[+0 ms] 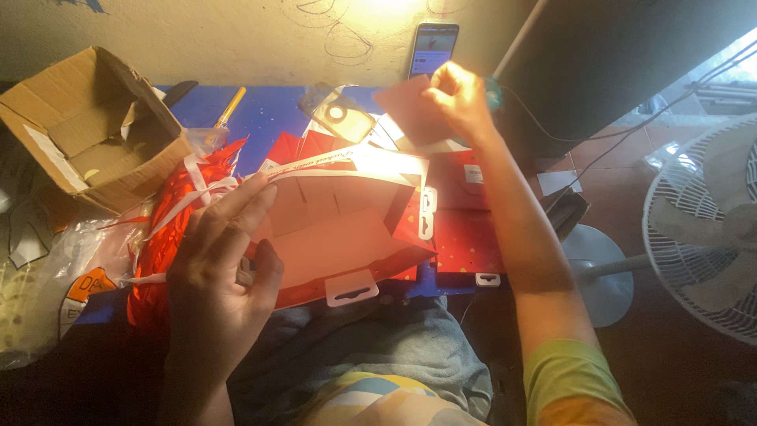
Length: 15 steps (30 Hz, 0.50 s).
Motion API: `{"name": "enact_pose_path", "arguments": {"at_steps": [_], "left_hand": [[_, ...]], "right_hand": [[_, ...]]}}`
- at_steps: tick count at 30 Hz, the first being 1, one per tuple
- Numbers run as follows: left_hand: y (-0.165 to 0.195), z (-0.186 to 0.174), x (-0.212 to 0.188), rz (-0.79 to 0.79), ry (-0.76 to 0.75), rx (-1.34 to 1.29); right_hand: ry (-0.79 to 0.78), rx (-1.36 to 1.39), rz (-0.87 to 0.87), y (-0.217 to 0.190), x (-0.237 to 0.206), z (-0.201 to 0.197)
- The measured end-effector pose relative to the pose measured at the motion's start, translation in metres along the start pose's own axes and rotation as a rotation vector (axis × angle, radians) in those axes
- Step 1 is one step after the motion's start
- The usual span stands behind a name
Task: The person assembles red Valentine's Day gift boxes by inserting white paper inserts into the red outer shells. They repeatedly pick up a box, insert the inner piece, and place the assembled unit on a growing stack on the table.
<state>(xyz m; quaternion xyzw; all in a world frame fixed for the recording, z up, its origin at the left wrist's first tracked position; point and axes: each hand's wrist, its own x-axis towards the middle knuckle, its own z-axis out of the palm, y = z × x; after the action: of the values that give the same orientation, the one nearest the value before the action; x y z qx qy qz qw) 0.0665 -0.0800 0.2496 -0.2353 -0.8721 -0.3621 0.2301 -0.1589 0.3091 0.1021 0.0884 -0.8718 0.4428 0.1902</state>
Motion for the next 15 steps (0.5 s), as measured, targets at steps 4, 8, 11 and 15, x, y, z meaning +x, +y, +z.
{"name": "enact_pose_path", "arguments": {"at_steps": [4,8,11,15], "left_hand": [[0.0,-0.001,-0.002,-0.02,0.012,0.01],[0.001,0.0,-0.005,-0.032,-0.001,0.012],[0.004,0.002,-0.005,-0.01,0.009,-0.047],[0.005,0.001,-0.005,0.012,-0.001,-0.039]], "right_hand": [[0.073,-0.1,-0.025,-0.051,-0.01,-0.039],[0.044,-0.396,-0.169,-0.048,-0.023,-0.09],[-0.06,-0.375,0.044,-0.01,-0.034,-0.097],[-0.211,-0.095,0.491,0.046,-0.062,-0.08]]}}
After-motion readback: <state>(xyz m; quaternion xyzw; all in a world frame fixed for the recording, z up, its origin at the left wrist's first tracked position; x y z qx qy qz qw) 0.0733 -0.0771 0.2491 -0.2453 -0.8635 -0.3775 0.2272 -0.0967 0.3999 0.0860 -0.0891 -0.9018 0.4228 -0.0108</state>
